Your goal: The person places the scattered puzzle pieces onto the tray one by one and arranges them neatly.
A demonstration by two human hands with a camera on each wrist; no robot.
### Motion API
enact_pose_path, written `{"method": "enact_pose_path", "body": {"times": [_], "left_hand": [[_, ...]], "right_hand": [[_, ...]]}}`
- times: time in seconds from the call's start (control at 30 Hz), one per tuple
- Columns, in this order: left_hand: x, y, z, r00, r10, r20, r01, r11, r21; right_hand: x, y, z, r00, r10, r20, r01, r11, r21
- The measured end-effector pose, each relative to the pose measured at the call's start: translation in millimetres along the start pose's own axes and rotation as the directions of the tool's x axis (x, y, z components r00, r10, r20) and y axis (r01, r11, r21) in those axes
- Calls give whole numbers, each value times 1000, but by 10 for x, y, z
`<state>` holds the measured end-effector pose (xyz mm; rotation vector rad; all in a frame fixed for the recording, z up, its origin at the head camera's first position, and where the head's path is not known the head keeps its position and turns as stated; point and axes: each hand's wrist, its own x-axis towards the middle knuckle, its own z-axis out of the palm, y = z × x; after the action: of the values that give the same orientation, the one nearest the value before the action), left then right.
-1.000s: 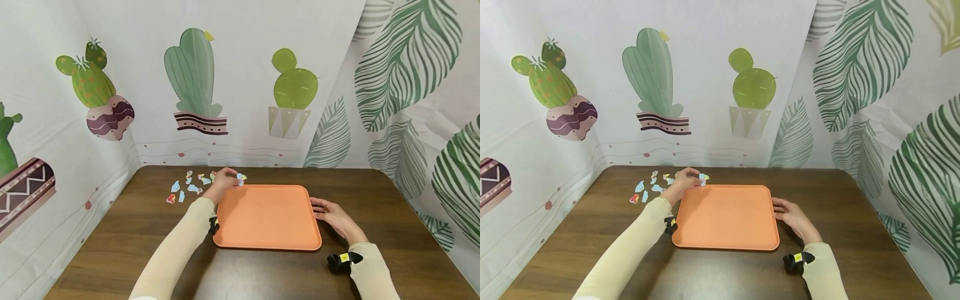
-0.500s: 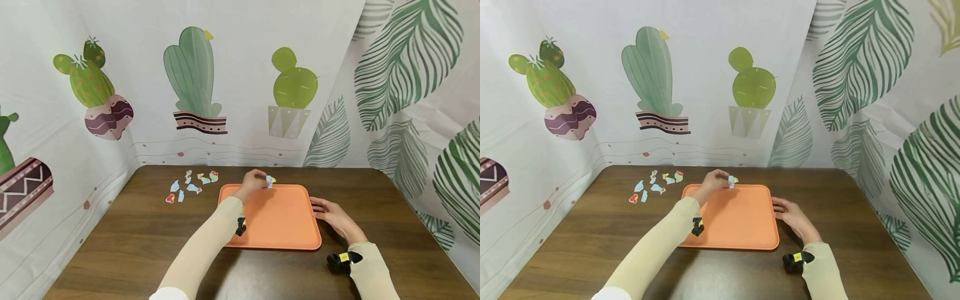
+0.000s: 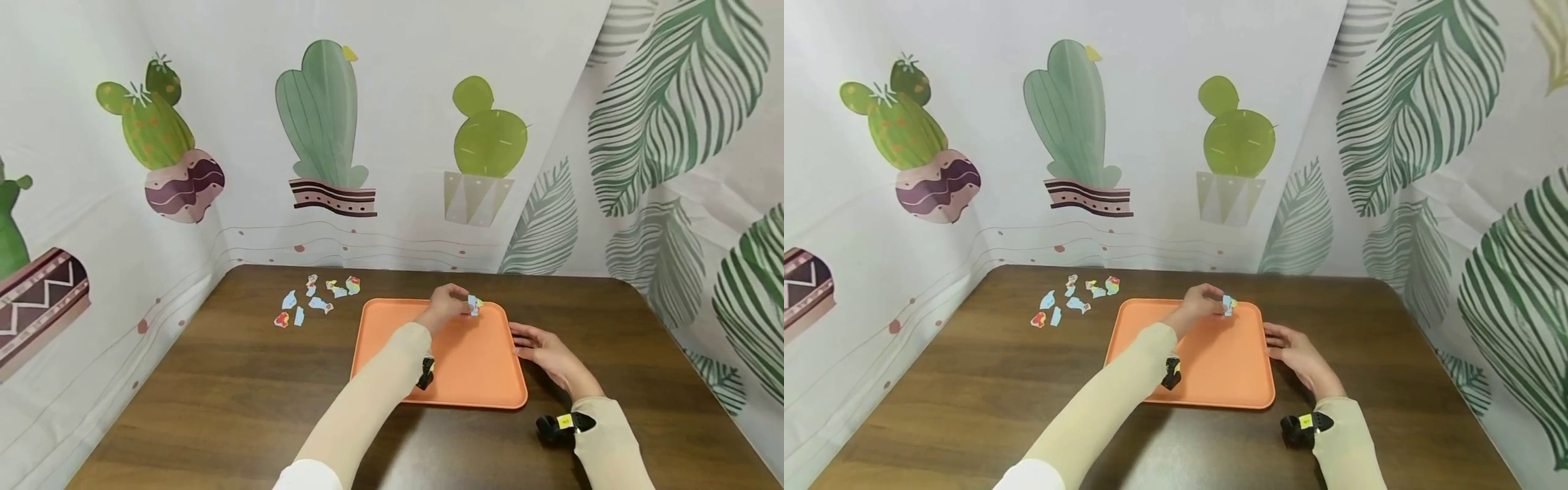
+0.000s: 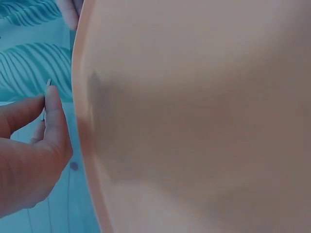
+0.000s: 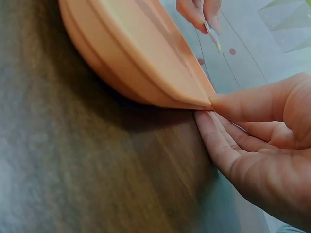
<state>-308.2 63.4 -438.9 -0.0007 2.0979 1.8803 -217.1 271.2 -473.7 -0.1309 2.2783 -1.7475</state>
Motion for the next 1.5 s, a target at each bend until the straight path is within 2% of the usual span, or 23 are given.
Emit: {"method": "enact_pose_path", "body": {"times": [0.2, 0.37, 0.5, 0.67, 0.83, 1.13, 1.5], "left_hand": [[32, -73, 185, 999, -39, -12, 39, 999, -23], [50, -119, 320, 997, -52, -57, 50, 998, -43], [62, -148, 375, 996, -44, -78, 45, 999, 5], [57, -180, 404, 995, -25, -93, 33, 995, 93], [5, -214, 416, 994, -34, -100, 46, 992, 120], [-36, -221, 444, 992, -28, -122, 44, 990, 131], [86, -235, 465, 988, -41, -151, 53, 996, 72]], "right_hand": [[21, 22, -1, 1000, 19, 2, -19, 1000, -3], [30, -1, 7, 1000, 14, 1, -14, 1000, -3], [27, -17, 12, 1000, 2, 10, -2, 1000, 19], [8, -19, 12, 1000, 2, 10, -2, 1000, 7], [-16, 7, 19, 1000, 27, 11, -27, 999, -18], [-42, 12, 22, 1000, 9, 13, -9, 1000, -18], [-11, -13, -5, 1000, 1, 15, -1, 1000, -17]]}}
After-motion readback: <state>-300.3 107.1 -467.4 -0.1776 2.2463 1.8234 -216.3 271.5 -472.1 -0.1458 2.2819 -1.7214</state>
